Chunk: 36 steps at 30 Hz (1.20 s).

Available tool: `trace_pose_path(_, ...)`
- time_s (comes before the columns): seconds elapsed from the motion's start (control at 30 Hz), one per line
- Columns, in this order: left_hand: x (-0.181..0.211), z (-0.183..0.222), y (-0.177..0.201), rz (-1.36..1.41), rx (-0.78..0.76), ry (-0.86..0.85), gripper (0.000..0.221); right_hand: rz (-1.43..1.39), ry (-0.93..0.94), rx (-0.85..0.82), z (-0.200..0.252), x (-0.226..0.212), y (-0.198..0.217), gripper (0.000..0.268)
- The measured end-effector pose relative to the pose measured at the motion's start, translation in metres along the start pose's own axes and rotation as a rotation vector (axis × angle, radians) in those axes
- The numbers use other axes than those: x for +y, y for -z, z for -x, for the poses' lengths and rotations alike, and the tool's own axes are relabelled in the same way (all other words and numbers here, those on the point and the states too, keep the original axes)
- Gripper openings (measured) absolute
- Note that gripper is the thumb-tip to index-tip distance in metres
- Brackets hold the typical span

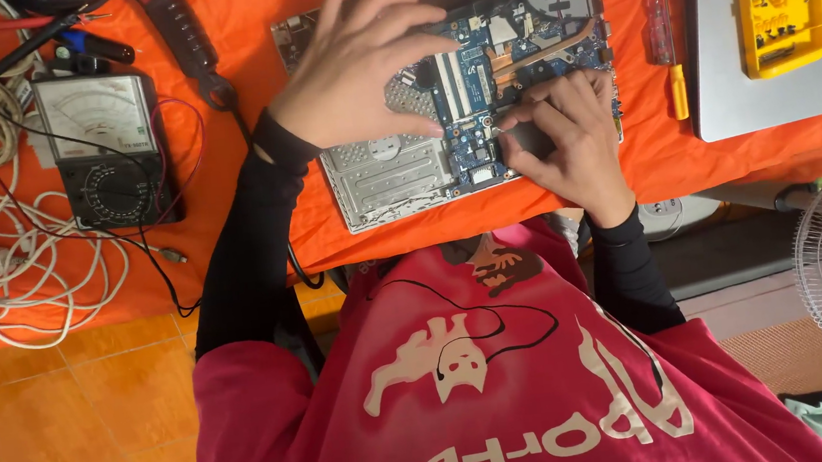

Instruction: Replacing or repairing the motherboard and internal components of a laptop.

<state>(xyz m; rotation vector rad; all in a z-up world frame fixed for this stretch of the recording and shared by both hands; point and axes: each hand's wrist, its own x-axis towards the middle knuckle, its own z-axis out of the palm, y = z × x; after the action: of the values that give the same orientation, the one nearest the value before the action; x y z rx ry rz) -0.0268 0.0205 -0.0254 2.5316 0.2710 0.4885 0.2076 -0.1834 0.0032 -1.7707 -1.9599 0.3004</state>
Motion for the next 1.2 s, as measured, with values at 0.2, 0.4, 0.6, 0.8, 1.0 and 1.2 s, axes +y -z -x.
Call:
trace_pose_path(0.2, 0.002, 0.0, -0.007, -0.063, -0.006, -0.019, 0.073, 0.003, -0.002, 0.007, -0.001, -0.001, -0.002, 0.018)
trace_pose_path(0.4, 0.002, -0.001, -0.008, -0.056, -0.012, -0.007, 0.077, 0.019, 0.015, -0.01, -0.003, -0.005, 0.004, 0.019)
trace_pose_path(0.6, 0.001, -0.001, -0.009, -0.052, -0.011, -0.004, 0.076, -0.014, 0.028, -0.034, -0.001, -0.001, 0.007, 0.018)
trace_pose_path(0.8, 0.003, -0.002, -0.007, -0.043, -0.019, -0.003, 0.077, 0.019, 0.042, -0.021, 0.001, 0.001, 0.006, 0.017)
trace_pose_path(1.0, 0.013, -0.009, 0.002, 0.0, -0.098, 0.084, 0.103, 0.062, -0.012, 0.083, 0.012, 0.004, 0.01, 0.02)
trace_pose_path(1.2, 0.06, -0.01, 0.0, -0.185, -0.176, 0.092, 0.117, 0.079, -0.216, 0.239, 0.029, 0.022, 0.022, 0.028)
